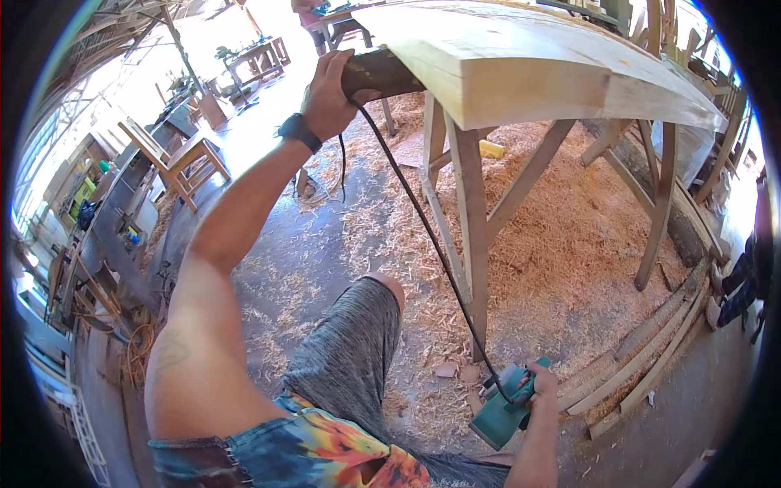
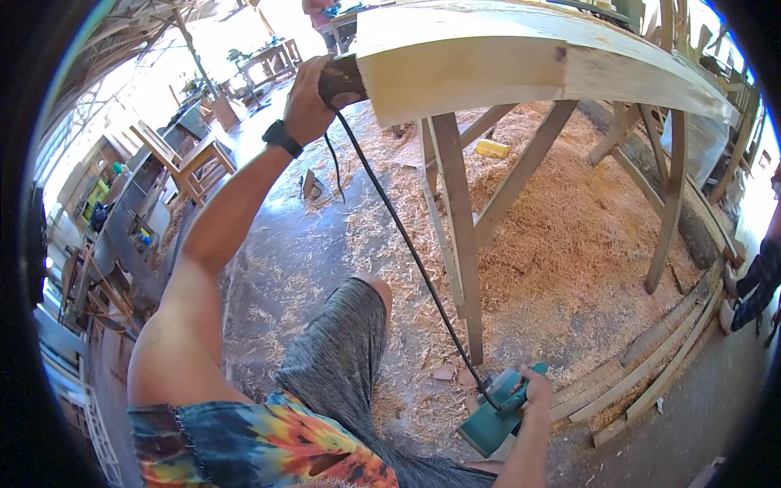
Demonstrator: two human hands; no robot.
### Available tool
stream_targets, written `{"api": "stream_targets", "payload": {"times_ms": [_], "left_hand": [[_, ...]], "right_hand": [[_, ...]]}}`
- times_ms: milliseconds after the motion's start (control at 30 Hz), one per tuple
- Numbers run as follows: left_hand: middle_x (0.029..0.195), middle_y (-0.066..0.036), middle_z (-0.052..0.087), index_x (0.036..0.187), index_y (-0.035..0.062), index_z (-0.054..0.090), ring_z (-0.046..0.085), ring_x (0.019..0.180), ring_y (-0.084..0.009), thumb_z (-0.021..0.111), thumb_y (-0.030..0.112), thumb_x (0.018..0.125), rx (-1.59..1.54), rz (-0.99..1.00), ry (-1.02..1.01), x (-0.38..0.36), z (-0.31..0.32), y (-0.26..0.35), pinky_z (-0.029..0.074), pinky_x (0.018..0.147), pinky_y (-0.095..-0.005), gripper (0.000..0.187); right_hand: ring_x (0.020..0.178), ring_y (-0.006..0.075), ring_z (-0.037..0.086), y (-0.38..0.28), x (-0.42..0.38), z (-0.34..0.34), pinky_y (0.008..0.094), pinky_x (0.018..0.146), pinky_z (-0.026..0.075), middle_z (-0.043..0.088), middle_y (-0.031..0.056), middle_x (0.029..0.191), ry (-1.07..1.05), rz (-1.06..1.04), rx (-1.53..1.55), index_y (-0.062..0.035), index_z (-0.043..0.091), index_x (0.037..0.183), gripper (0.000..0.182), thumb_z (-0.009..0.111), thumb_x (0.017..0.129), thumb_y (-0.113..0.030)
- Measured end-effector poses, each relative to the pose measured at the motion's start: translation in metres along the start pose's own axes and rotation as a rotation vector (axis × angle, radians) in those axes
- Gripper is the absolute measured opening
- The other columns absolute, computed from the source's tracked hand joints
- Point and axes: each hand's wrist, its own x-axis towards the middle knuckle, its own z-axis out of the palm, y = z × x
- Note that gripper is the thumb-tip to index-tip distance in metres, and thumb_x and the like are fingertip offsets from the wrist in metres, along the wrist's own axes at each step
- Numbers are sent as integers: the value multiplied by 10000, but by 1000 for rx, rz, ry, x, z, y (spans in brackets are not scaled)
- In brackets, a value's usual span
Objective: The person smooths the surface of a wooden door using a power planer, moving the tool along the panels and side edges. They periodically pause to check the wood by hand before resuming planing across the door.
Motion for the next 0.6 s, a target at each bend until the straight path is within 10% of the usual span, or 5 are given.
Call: {"api": "stream_targets", "payload": {"times_ms": [600], "left_hand": [[1281,-235,521,1373,0,448,586,1141,-382,848,358,790,-12,38,15,1,3,-2,519,947,-453,792]], "right_hand": [[449,246,548,7,3,10,383,409,482,557,106,602,1,-68,-43,10,633,803,158,722,858,-110]]}}
